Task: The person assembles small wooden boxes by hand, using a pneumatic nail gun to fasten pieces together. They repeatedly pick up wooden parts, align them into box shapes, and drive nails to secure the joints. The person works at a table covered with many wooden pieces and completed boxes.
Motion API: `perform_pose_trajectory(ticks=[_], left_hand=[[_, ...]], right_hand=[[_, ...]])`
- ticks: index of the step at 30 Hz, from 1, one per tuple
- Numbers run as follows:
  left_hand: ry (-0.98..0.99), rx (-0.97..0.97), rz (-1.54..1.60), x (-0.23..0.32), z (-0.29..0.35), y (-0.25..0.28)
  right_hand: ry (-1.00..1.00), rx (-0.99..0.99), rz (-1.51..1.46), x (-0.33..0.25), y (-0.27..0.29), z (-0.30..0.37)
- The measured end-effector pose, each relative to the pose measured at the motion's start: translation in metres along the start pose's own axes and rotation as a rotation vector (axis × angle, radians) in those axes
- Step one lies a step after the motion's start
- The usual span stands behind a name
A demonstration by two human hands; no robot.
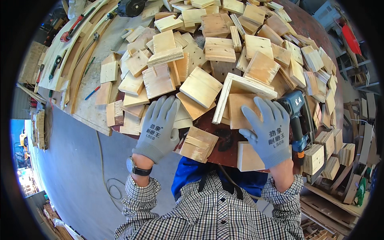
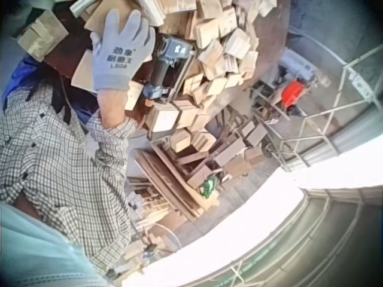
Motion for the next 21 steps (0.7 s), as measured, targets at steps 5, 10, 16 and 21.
perform_pose_trajectory(ticks=[5, 10, 16, 21], left_hand=[[0.076, 0.087, 0.183, 0.005, -0.013, -0.001], [0.158, 0.289, 0.112, 0.014, -0.027, -0.028], [0.118, 0.512, 0.277, 0.007, -0.025, -0.034], [0.148, 0.471, 0.271, 0.011, -0.008, -0.004]], right_hand=[[-0.116, 0.108, 0.048, -0.017, -0.014, -0.003], [-0.128, 0.054, 0.104, -0.02, -0.017, -0.015], [-0.1, 0.015, 0.064, -0.015, -0.018, -0.014], [-0.113, 0.015, -0.137, 0.004, -0.003, -0.019]])
Point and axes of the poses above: each hand's wrist, its own z-axis away from the middle knuckle, its own y-axis out of the back of the hand, x = y × z, the point moved 5 cm from there along -z, towards the middle knuckle, and after that the axes turned 9 degrees about z, right-handed, at the moved point
